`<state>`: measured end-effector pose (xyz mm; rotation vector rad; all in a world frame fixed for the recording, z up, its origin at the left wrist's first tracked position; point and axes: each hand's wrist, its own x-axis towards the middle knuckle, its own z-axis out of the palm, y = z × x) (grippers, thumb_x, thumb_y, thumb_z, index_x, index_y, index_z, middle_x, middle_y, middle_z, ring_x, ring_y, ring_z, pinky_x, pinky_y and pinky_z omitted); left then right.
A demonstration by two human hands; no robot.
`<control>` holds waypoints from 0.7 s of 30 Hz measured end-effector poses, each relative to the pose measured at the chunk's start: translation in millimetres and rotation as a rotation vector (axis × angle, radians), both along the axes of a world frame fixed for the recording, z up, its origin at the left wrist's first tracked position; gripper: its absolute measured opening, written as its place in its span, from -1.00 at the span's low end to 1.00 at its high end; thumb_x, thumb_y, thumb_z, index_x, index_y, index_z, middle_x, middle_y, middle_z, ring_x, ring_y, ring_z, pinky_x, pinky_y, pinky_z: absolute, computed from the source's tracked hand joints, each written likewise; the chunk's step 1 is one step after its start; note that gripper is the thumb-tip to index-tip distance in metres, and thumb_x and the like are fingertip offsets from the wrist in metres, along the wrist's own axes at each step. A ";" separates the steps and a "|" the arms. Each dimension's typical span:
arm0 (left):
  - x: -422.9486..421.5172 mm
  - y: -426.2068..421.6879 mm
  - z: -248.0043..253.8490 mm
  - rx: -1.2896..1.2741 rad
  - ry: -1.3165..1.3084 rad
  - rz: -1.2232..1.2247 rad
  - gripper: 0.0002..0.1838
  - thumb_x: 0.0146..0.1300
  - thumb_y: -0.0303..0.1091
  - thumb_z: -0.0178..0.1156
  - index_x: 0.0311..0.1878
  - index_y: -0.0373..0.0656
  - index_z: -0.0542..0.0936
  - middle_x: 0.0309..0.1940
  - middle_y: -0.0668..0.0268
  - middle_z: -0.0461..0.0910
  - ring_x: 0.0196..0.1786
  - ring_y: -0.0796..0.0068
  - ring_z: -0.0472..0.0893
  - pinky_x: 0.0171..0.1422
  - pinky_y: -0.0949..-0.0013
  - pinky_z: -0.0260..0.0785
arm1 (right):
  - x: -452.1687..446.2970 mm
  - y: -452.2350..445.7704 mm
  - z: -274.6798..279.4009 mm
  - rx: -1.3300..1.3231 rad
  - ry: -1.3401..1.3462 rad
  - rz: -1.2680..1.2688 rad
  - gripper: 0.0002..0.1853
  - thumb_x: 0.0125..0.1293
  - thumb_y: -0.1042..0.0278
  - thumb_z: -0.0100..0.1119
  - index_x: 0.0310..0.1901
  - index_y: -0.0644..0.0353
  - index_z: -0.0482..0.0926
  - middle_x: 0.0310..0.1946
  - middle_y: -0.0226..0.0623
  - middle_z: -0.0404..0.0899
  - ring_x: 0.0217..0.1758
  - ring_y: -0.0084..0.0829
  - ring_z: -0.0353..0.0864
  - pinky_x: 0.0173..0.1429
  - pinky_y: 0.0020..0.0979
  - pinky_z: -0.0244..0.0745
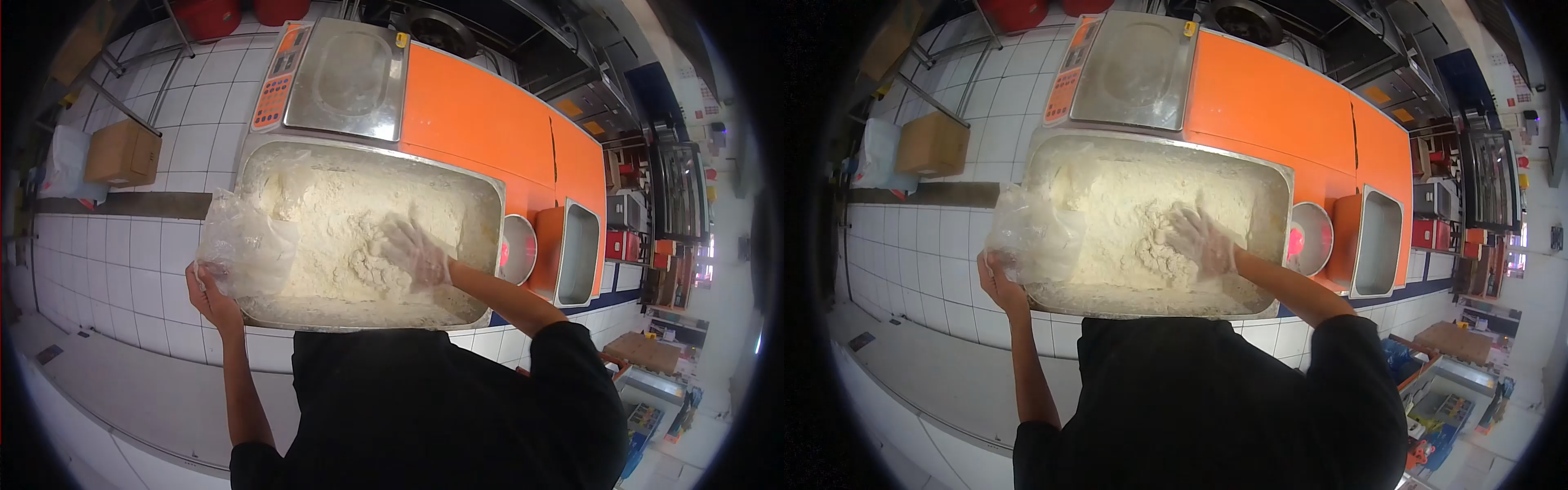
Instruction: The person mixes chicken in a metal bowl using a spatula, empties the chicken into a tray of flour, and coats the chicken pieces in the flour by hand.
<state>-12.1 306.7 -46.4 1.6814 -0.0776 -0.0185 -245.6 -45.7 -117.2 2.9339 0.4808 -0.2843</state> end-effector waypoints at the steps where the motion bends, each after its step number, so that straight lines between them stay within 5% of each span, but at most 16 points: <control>1: 0.2 0.9 -0.5 -0.001 0.008 0.014 -0.67 0.63 -0.20 -0.09 0.02 -0.31 0.49 -0.18 0.28 0.55 -0.12 0.53 0.47 0.02 0.43 0.39 | 18.2 9.8 14.9 0.163 0.078 -0.053 0.21 -0.16 -0.51 0.36 0.50 0.03 0.24 0.61 0.06 -0.06 0.69 0.04 -0.17 0.66 0.22 -0.28; 3: 1.5 0.6 -2.4 0.004 -0.010 0.020 -0.67 0.63 -0.20 -0.09 0.02 -0.31 0.49 -0.18 0.28 0.56 -0.12 0.53 0.48 0.03 0.43 0.39 | 49.1 24.7 12.9 0.325 0.159 -0.094 0.22 -0.20 -0.51 0.38 0.50 0.01 0.26 0.60 0.06 -0.03 0.69 0.02 -0.16 0.67 0.20 -0.29; 5: -0.4 0.2 -2.0 0.013 -0.019 0.036 -0.67 0.63 -0.21 -0.10 0.02 -0.31 0.50 -0.18 0.28 0.56 -0.12 0.53 0.48 0.03 0.42 0.39 | 70.0 36.9 -9.1 0.611 -0.194 -0.096 0.18 -0.23 -0.43 0.44 0.47 -0.02 0.29 0.58 0.01 0.03 0.65 0.06 -0.04 0.64 0.21 -0.18; 8: -0.9 -0.9 5.0 0.053 -0.040 0.017 -0.68 0.63 -0.22 -0.10 0.02 -0.31 0.50 -0.18 0.27 0.57 -0.12 0.53 0.49 0.02 0.42 0.39 | 98.0 42.3 -31.9 0.426 0.010 -0.025 0.13 -0.19 -0.34 0.49 0.44 0.01 0.33 0.54 -0.04 0.15 0.58 0.09 0.11 0.57 0.25 -0.05; 11: 0.0 0.4 -0.2 0.055 -0.050 0.021 -0.68 0.62 -0.22 -0.09 0.02 -0.31 0.51 -0.18 0.28 0.58 -0.12 0.53 0.50 0.02 0.43 0.39 | 99.9 32.9 -67.9 0.629 0.035 -0.058 0.01 -0.09 -0.30 0.43 0.40 0.02 0.36 0.45 -0.07 0.24 0.50 0.02 0.20 0.53 0.17 0.04; 13: 0.4 1.7 -3.2 0.034 -0.021 0.036 -0.68 0.62 -0.21 -0.08 0.01 -0.30 0.51 -0.18 0.29 0.58 -0.12 0.54 0.50 0.02 0.43 0.39 | 100.3 29.8 -40.9 0.784 0.056 -0.118 -0.11 0.01 -0.25 0.38 0.35 0.03 0.40 0.35 -0.11 0.32 0.41 -0.04 0.30 0.49 0.09 0.13; 15: -0.9 0.3 3.5 0.043 -0.027 0.030 -0.68 0.62 -0.21 -0.07 0.01 -0.30 0.51 -0.18 0.29 0.57 -0.12 0.54 0.50 0.02 0.43 0.39 | 97.2 33.2 0.6 0.663 0.039 -0.131 -0.23 0.12 -0.21 0.32 0.31 0.05 0.44 0.26 -0.14 0.41 0.33 -0.11 0.39 0.44 0.01 0.22; 16: -0.6 -1.7 5.6 0.046 -0.037 0.014 -0.68 0.62 -0.20 -0.07 0.01 -0.30 0.51 -0.18 0.29 0.57 -0.12 0.55 0.50 0.02 0.43 0.40 | 98.1 38.9 5.5 0.450 -0.061 -0.078 -0.28 0.17 -0.19 0.29 0.28 0.05 0.45 0.22 -0.15 0.45 0.29 -0.15 0.44 0.42 -0.03 0.26; 19: 0.8 0.2 0.4 0.018 -0.032 0.009 -0.67 0.62 -0.19 -0.07 0.01 -0.30 0.50 -0.18 0.28 0.57 -0.12 0.54 0.50 0.02 0.42 0.40 | 111.1 88.0 -39.9 -1.000 -0.824 0.019 -0.44 0.32 -0.12 0.21 0.21 0.07 0.51 0.08 -0.20 0.58 0.17 -0.25 0.58 0.36 -0.16 0.40; 21: 0.4 -1.7 1.6 0.019 -0.042 0.015 -0.67 0.62 -0.19 -0.07 0.02 -0.31 0.50 -0.18 0.28 0.56 -0.12 0.53 0.49 0.02 0.42 0.40 | 112.9 122.9 -51.4 -2.313 -1.144 0.173 -0.57 0.42 -0.04 0.13 0.14 0.08 0.55 0.03 -0.18 0.62 0.08 -0.26 0.64 0.35 -0.17 0.41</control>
